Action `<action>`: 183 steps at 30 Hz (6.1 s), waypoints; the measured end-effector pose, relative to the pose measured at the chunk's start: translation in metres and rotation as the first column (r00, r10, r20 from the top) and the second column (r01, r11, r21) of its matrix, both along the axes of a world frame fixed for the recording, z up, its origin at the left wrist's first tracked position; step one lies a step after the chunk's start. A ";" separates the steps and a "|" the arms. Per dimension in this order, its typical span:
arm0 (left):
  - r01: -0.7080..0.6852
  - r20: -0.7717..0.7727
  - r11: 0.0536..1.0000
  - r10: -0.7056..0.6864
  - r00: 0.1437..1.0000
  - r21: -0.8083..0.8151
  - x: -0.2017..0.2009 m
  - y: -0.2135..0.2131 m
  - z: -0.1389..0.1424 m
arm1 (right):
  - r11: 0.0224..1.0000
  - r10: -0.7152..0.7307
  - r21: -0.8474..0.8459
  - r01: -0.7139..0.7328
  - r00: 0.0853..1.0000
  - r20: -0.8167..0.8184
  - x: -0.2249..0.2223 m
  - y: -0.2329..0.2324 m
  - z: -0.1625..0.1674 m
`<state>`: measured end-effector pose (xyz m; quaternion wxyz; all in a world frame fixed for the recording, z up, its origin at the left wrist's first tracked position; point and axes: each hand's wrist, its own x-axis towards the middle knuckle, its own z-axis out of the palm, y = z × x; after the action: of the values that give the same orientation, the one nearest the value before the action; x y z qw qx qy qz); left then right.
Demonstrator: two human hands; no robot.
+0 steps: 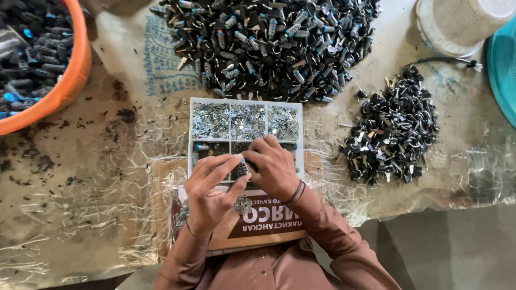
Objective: The person sits at a workbench assembling small metal components. They pick small metal parts from a compartment box and from piles on the table, fit them onto cylindrical metal bodies by hand, and place finished assemblies back on the table, repeating the cycle.
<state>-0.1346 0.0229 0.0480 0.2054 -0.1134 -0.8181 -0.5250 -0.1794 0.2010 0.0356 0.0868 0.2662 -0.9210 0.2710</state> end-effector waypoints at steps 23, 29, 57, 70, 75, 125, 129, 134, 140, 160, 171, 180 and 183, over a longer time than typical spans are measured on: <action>-0.034 -0.005 0.998 0.033 0.999 -0.051 -0.002 -0.004 -0.006 | 0.986 -0.053 -0.161 0.043 0.997 -0.054 -0.002 -0.002 0.002; -0.033 -0.007 0.997 0.032 0.999 -0.064 -0.001 -0.005 -0.005 | 0.961 -0.132 -0.249 0.117 0.990 -0.044 0.001 0.002 0.016; -0.055 -0.047 0.995 0.052 0.998 -0.081 0.000 -0.004 -0.010 | 0.995 -0.048 0.081 0.050 0.998 -0.029 -0.003 -0.009 -0.002; -0.054 -0.055 0.996 0.050 0.997 -0.068 0.000 -0.006 -0.004 | 0.820 -0.028 -0.540 0.189 0.956 0.292 0.010 0.015 0.004; -0.048 -0.092 0.997 0.042 0.995 -0.065 -0.002 -0.007 -0.006 | 0.788 0.071 -0.601 0.129 0.952 0.298 0.016 0.011 0.011; -0.016 -0.164 0.997 0.004 0.986 -0.071 0.003 -0.007 -0.007 | 0.721 0.149 -0.677 0.145 0.922 0.357 0.026 0.005 0.010; -0.004 -0.163 0.997 -0.009 0.987 -0.077 0.003 -0.007 -0.008 | 0.738 0.115 -0.662 0.129 0.943 0.313 0.025 0.004 0.010; 0.006 -0.183 0.997 -0.021 0.983 -0.081 0.000 -0.007 -0.012 | 0.792 0.009 -0.603 0.100 0.985 0.175 0.025 -0.001 0.006; 0.006 -0.189 0.997 -0.020 0.982 -0.079 0.001 -0.007 -0.010 | 0.797 0.024 -0.598 0.087 0.984 0.175 0.027 0.000 0.009; -0.092 -0.093 0.988 0.081 0.992 -0.123 0.001 -0.005 -0.006 | 0.995 -0.001 0.101 0.006 0.998 -0.058 -0.002 -0.001 -0.019; -0.075 -0.108 0.993 0.065 0.992 -0.095 0.002 -0.008 -0.003 | 0.803 0.108 -0.586 0.111 0.939 0.326 0.020 0.006 0.017; -0.058 -0.121 0.994 0.047 0.992 -0.095 0.003 -0.010 -0.004 | 0.835 0.047 -0.537 0.118 0.958 0.284 0.022 0.001 0.024; -0.050 -0.134 0.995 0.038 0.990 -0.086 0.002 -0.009 -0.005 | 0.832 0.047 -0.542 0.120 0.958 0.284 0.023 0.002 0.023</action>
<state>-0.1324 0.0135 0.0429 0.2656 -0.1390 -0.8275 -0.4748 -0.1563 0.2027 0.0586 0.0315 0.1698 -0.8106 0.5595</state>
